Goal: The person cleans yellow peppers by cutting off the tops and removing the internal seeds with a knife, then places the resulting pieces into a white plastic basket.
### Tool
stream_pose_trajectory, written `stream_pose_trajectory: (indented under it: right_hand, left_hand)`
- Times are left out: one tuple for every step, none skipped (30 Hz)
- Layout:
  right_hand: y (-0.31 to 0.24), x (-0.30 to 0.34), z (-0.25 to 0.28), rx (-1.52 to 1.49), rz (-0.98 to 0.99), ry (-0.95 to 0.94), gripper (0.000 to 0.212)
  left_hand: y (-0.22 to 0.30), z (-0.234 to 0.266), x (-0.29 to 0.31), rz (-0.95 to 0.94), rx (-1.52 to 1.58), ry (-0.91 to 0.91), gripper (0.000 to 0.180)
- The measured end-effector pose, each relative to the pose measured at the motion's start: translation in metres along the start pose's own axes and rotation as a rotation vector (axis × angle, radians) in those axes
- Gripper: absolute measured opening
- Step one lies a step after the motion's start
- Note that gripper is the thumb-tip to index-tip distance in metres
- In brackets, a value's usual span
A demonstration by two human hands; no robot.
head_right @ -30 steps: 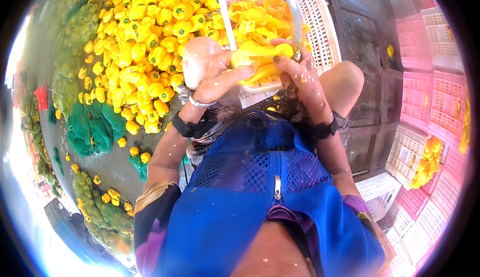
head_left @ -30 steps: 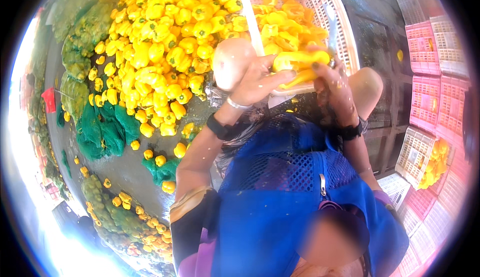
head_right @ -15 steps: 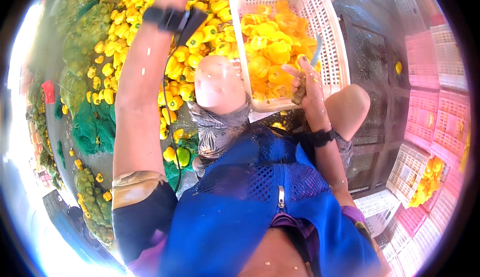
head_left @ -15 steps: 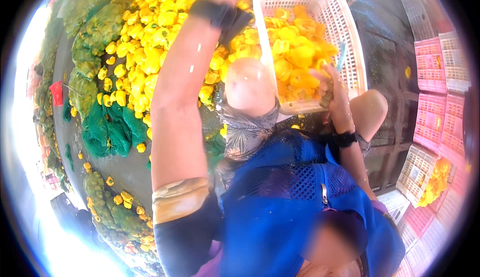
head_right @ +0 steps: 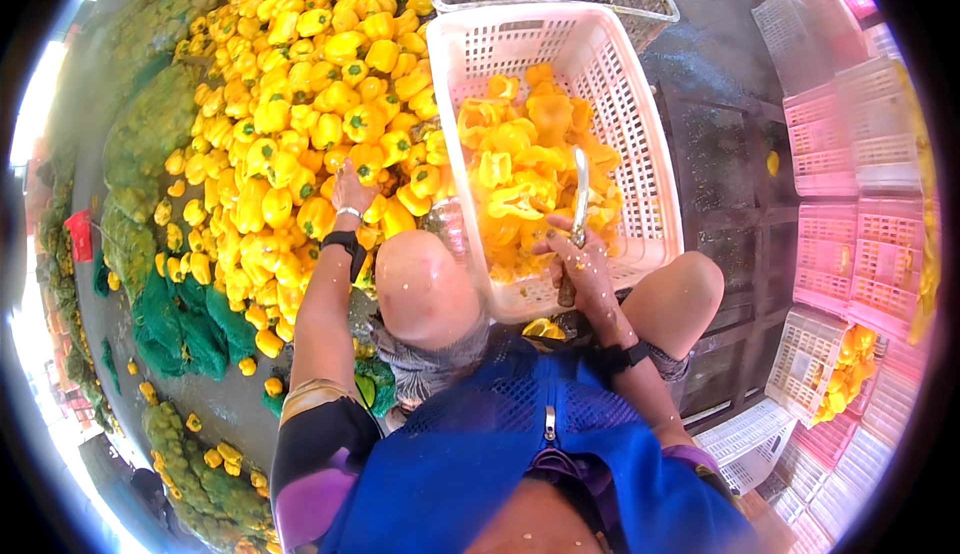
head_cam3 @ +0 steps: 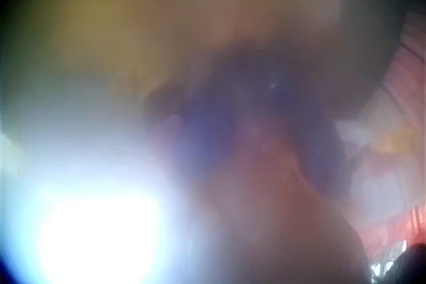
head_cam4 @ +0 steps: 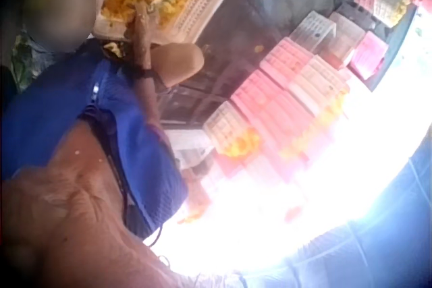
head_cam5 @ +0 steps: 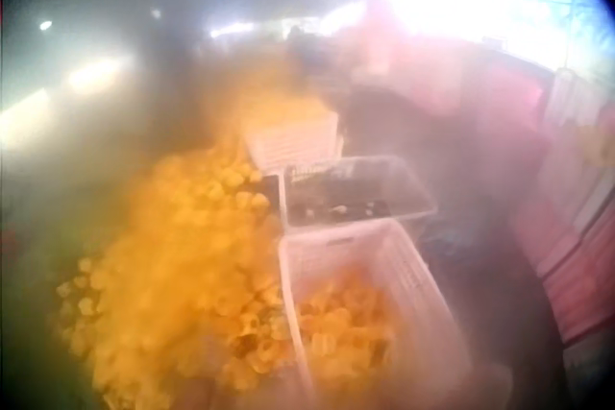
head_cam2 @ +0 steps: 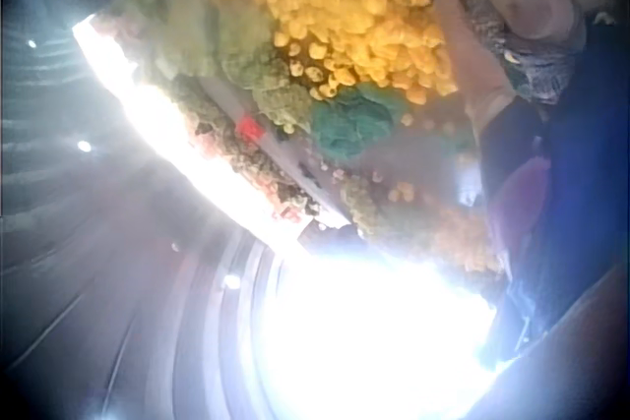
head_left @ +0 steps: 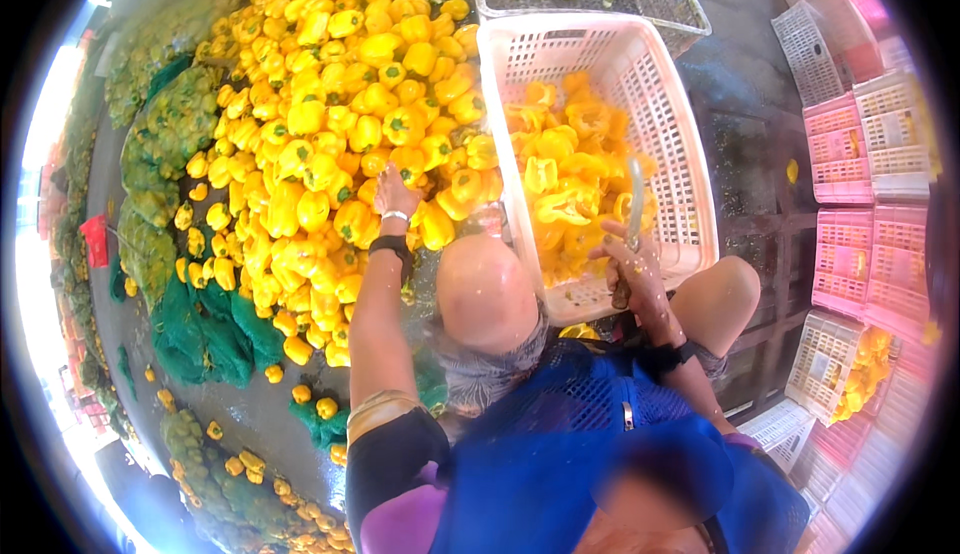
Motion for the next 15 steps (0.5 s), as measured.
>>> stream_pose_trajectory:
  right_hand:
    - [0.000,-0.001,-0.001,-0.001,-0.001,-0.006,0.039]
    - [0.002,-0.002,-0.002,-0.005,-0.006,-0.006,0.039]
    - [0.003,-0.004,-0.003,-0.009,-0.012,-0.007,0.038]
    - [0.004,-0.008,-0.002,0.010,-0.024,0.009,0.037]
    - [0.005,-0.009,-0.004,0.026,-0.031,0.011,0.037]
    - [0.006,-0.010,-0.005,0.043,-0.037,0.011,0.037]
    - [0.006,-0.010,-0.007,0.061,-0.045,0.011,0.037]
    - [0.006,-0.011,-0.009,0.068,-0.045,0.008,0.037]
    - [0.007,-0.012,-0.010,0.076,-0.046,0.003,0.037]
    - [0.008,-0.011,-0.011,0.084,-0.046,-0.002,0.038]
    - [0.009,-0.011,-0.014,0.093,-0.047,-0.010,0.038]
    - [0.009,-0.011,-0.016,0.101,-0.047,-0.018,0.038]
    - [0.010,-0.011,-0.018,0.110,-0.046,-0.027,0.038]
    - [0.011,-0.011,-0.018,0.121,-0.047,-0.028,0.038]
    - [0.012,-0.011,-0.017,0.132,-0.048,-0.028,0.038]
  left_hand:
    - [-0.004,-0.004,-0.001,0.002,0.009,0.070,0.085]
    - [-0.004,-0.008,-0.004,0.022,0.046,0.078,0.085]
    - [-0.004,-0.011,-0.008,0.044,0.082,0.085,0.086]
    - [-0.004,-0.015,-0.011,0.068,0.119,0.092,0.086]
    - [-0.005,-0.016,-0.013,0.066,0.156,0.098,0.087]
    - [-0.005,-0.017,-0.016,0.066,0.193,0.104,0.088]
    - [-0.004,-0.018,-0.020,0.068,0.231,0.111,0.090]
    - [-0.004,-0.013,-0.021,0.017,0.249,0.205,0.088]
    - [-0.010,-0.014,-0.021,0.023,0.299,0.224,0.088]
    - [-0.014,-0.018,-0.019,0.031,0.348,0.244,0.087]
    - [-0.015,-0.018,-0.021,0.035,0.405,0.273,0.087]
    - [-0.016,-0.016,-0.021,0.028,0.410,0.323,0.085]
    - [-0.018,-0.016,-0.020,0.032,0.426,0.339,0.085]
    - [-0.014,-0.013,-0.020,0.028,0.448,0.354,0.086]
    - [-0.008,-0.011,-0.020,0.024,0.470,0.369,0.086]
Point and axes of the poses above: each hand's wrist, its own x-axis away from the middle knuckle, its own z-axis out of the back of the hand, y = z × x, the point moved 9 cm from there along -x, towards the middle knuckle, and after that the axes turned 6 degrees about -z, right-handed, at the moved point
